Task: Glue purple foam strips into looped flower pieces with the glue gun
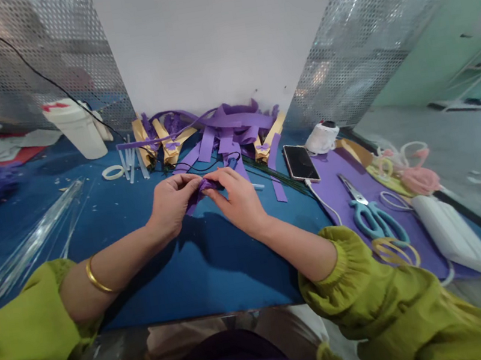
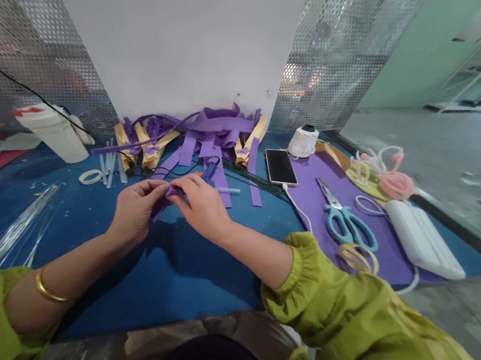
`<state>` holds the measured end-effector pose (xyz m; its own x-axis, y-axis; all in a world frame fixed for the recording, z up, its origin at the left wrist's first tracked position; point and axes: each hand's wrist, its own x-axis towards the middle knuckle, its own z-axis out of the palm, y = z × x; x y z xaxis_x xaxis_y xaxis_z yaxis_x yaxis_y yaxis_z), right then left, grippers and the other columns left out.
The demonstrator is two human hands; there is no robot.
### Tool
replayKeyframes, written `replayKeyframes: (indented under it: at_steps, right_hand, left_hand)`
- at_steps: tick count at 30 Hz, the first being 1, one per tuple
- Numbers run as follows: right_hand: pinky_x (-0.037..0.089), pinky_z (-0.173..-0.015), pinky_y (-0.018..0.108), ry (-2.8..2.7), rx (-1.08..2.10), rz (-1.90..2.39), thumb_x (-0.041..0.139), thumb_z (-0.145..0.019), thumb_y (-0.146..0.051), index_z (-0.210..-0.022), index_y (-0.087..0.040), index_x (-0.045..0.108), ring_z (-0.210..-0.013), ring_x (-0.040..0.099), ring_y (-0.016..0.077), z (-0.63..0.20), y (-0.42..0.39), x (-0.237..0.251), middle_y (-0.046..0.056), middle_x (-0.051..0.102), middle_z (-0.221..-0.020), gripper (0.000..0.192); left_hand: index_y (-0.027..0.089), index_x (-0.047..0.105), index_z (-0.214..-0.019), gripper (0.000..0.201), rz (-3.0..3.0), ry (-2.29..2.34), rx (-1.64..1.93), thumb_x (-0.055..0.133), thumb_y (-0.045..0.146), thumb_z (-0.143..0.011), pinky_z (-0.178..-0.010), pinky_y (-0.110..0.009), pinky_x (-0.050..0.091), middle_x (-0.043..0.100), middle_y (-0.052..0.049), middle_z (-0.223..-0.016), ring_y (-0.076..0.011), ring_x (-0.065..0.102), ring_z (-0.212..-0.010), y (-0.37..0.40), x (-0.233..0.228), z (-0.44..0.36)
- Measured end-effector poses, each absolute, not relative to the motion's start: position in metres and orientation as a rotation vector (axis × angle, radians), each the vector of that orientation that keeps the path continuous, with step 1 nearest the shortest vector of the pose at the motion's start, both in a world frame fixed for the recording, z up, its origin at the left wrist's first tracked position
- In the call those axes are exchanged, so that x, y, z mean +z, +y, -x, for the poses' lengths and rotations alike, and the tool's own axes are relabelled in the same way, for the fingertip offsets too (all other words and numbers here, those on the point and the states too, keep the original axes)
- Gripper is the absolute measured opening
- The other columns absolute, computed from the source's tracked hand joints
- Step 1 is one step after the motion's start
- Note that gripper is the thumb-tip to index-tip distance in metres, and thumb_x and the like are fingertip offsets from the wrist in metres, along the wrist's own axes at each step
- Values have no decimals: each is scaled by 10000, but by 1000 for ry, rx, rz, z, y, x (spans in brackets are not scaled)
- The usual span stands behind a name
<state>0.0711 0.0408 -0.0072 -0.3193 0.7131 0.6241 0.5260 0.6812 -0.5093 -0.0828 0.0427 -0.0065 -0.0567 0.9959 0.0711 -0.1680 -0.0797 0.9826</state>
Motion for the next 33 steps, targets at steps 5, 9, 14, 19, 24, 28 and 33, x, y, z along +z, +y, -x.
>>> replayKeyframes:
  at_steps: [5,9,14,19,24,28,33]
  right_hand:
    - [502,-898,367,-2034,208,1038,570,-937,-244,-1103,-208,634,-1019,643,230,-71,38,-8,91,680,-1113,182]
    - [501,-869,358,-2026,145,1098,554,-946,-253,-1071,-225,638,-1009,654,241,-70,36,-8,87,687,-1096,154]
    - [492,-763,337,-2089,64,1157,482,-954,-227,-1055,-185,613,-976,648,248,-69,36,-8,126,661,-1085,171]
    - [475,-783,346,-1989,148,1130,501,-933,-227,-981,-204,591,-916,633,234,-76,46,-4,94,674,-1001,104]
    - [477,-786,341,-1851,302,1115,519,-913,-207,-953,-212,573,-858,630,214,-85,55,2,63,678,-911,68]
    - [472,-807,347,-1855,249,1084,520,-899,-200,-955,-205,573,-880,623,217,-86,56,1,68,670,-921,77]
    - [484,-772,327,-1838,383,1053,519,-904,-208,-948,-210,566,-807,633,188,-83,55,-2,39,669,-852,65]
  left_hand:
    - [142,676,-756,288,-1138,1144,1347,786,391,-660,-451,-234,334,600,23,-574,-77,450,-456,42,-5,83]
    - [148,684,-742,284,-1138,1117,1338,786,399,-657,-492,-249,376,604,21,-560,-91,487,-483,41,-4,82]
    - [147,706,-746,285,-1174,1103,1287,773,419,-693,-520,-253,421,650,-10,-606,-105,528,-520,40,-5,81]
    - [151,709,-846,327,-1167,1008,1243,737,464,-755,-711,-308,551,728,-54,-780,-172,680,-698,44,-5,83]
    - [176,619,-967,375,-1357,1098,1294,628,529,-843,-693,-312,555,714,-52,-896,-194,708,-756,44,-2,87]
    - [194,619,-960,420,-1771,1195,1268,788,485,-710,-816,-322,533,713,-51,-958,-214,683,-897,38,-2,89]
    - [178,667,-823,251,-1854,1311,1342,735,414,-769,-769,-294,511,728,-41,-893,-178,655,-794,37,-4,88]
